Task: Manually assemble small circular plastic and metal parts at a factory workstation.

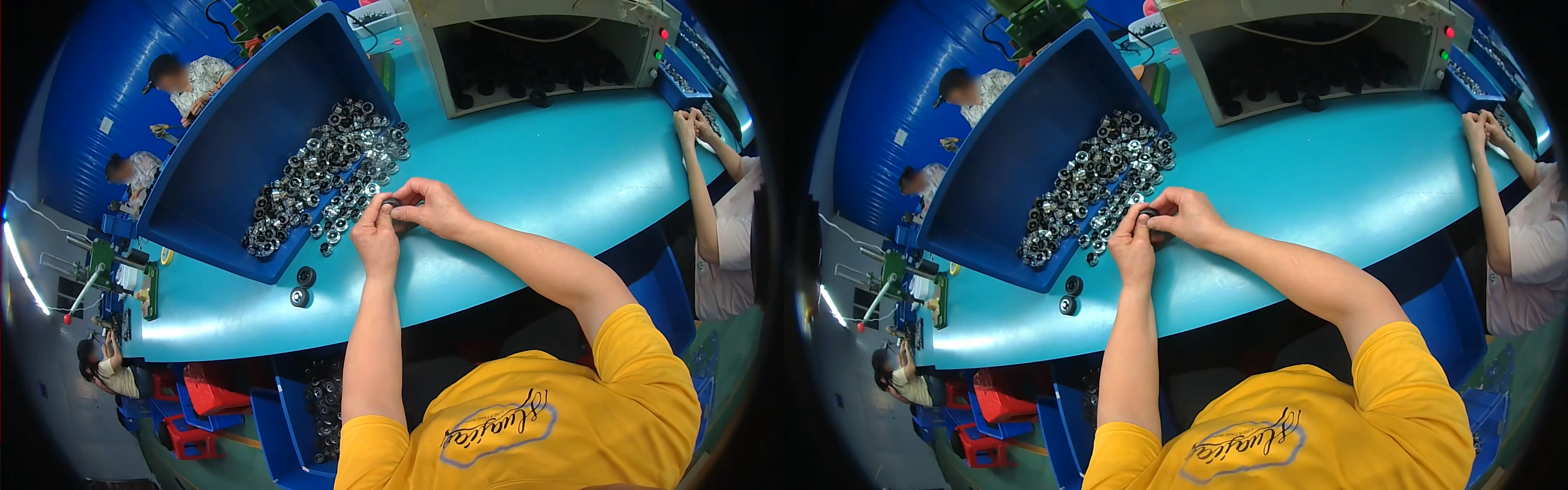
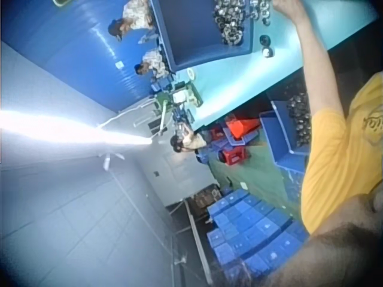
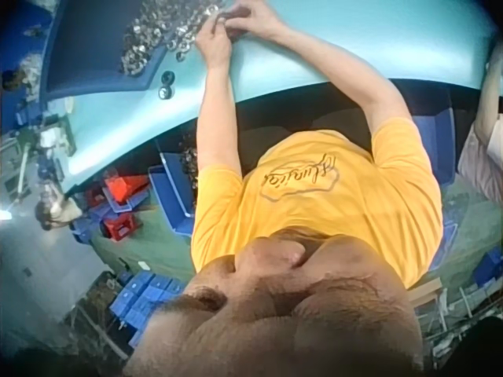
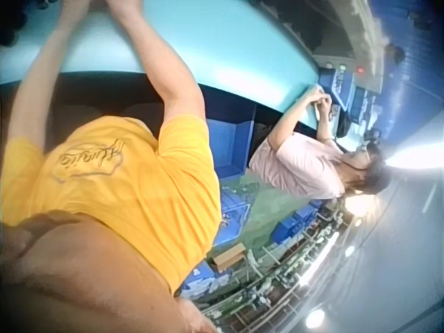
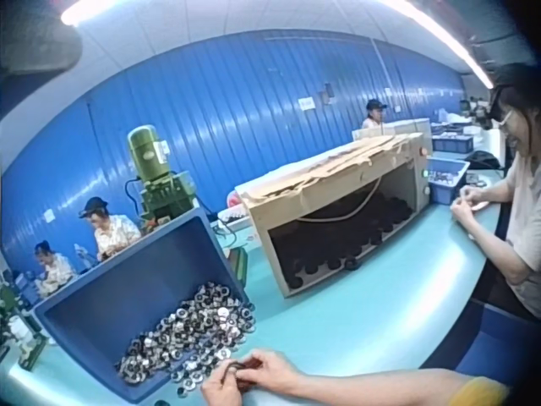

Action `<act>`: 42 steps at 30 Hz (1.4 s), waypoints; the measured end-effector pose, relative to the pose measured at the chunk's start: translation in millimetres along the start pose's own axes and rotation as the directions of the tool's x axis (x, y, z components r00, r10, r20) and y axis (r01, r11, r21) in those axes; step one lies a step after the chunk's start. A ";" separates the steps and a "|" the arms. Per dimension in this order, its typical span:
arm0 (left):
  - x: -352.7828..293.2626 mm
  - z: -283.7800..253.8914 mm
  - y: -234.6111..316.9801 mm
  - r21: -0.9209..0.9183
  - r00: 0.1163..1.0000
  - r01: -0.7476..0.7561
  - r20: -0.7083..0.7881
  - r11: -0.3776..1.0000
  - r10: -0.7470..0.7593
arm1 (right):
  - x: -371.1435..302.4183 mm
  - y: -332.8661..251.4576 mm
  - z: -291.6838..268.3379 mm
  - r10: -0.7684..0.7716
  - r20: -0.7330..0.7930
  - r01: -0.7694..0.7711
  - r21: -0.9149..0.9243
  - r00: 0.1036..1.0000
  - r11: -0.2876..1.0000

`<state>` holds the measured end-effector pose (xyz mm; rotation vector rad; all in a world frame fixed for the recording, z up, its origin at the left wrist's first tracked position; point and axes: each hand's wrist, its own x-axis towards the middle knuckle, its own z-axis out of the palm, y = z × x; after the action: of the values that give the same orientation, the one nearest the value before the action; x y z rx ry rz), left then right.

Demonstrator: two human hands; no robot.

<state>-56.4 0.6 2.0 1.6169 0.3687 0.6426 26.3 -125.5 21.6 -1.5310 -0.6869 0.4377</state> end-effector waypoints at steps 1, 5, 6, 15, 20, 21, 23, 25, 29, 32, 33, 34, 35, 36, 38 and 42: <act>2.0 -6.5 -1.7 -0.055 0.997 0.031 0.078 0.998 -0.027 | 0.6 -1.6 -2.9 0.029 0.010 -0.030 0.006 1.000 1.000; -1.9 4.3 6.9 -0.242 0.959 0.029 0.282 0.970 0.041 | 16.6 17.4 -16.2 0.070 -0.012 -0.067 0.174 0.997 0.982; -5.9 7.9 13.6 -0.139 0.945 -0.007 0.322 0.990 0.052 | 17.2 20.6 -19.4 0.100 -0.005 -0.097 0.181 0.995 0.979; -9.2 9.7 4.9 0.332 0.935 -0.342 0.213 0.879 0.283 | 9.8 9.3 -13.8 0.105 0.015 -0.106 0.097 0.994 0.990; -12.6 11.8 15.3 0.570 0.889 -0.457 0.263 0.682 0.376 | 8.7 16.8 -10.9 -0.082 -0.114 0.069 -0.118 0.990 0.991; -12.4 11.4 16.0 0.587 0.886 -0.463 0.281 0.664 0.369 | 7.8 16.3 -11.6 -0.103 -0.120 0.088 -0.127 0.987 0.988; -10.9 10.7 15.5 0.492 0.897 -0.441 0.277 0.750 0.346 | 13.1 16.6 -21.5 0.067 0.053 -0.075 0.174 0.996 0.982; -8.0 9.7 8.2 0.234 0.920 -0.362 0.244 0.902 0.306 | 15.7 15.4 -29.6 0.135 0.166 -0.183 0.318 0.977 0.930; -8.4 6.4 4.2 -0.016 0.957 -0.141 0.252 0.990 0.140 | 15.4 11.1 -23.9 0.149 0.111 -0.176 0.298 0.982 0.938; -10.2 10.8 15.8 0.154 0.955 -0.199 0.250 0.968 0.157 | 15.0 16.5 -17.0 0.063 -0.051 -0.065 -0.033 0.997 0.997; -9.3 9.4 12.9 0.158 0.955 -0.211 0.242 0.965 0.169 | 12.5 12.3 -14.1 0.049 -0.066 -0.054 -0.087 0.997 0.995; -8.7 7.8 9.8 0.163 0.955 -0.220 0.234 0.962 0.179 | 10.0 8.1 -11.9 0.033 -0.080 -0.044 -0.140 0.996 0.989; -8.6 7.7 7.9 0.166 0.954 -0.232 0.230 0.959 0.191 | 7.7 4.3 -11.7 0.017 -0.097 -0.036 -0.195 0.995 0.980; -6.1 8.6 6.2 0.078 0.956 -0.208 0.226 0.975 0.186 | 9.2 7.9 -12.1 0.057 -0.045 -0.058 -0.023 0.997 0.998; -4.0 6.9 5.6 -0.036 0.968 -0.104 0.224 0.994 0.110 | 13.2 12.6 -14.4 0.109 0.077 -0.127 0.314 0.991 0.941; 0.0 -0.3 5.0 -0.106 0.981 0.033 0.195 0.994 -0.012 | 9.7 -0.8 -25.7 0.192 0.159 -0.233 0.305 0.968 0.924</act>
<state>-57.2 0.1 6.9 1.5537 0.2046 0.4742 50.0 -138.5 25.9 -1.2774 -0.5164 0.7791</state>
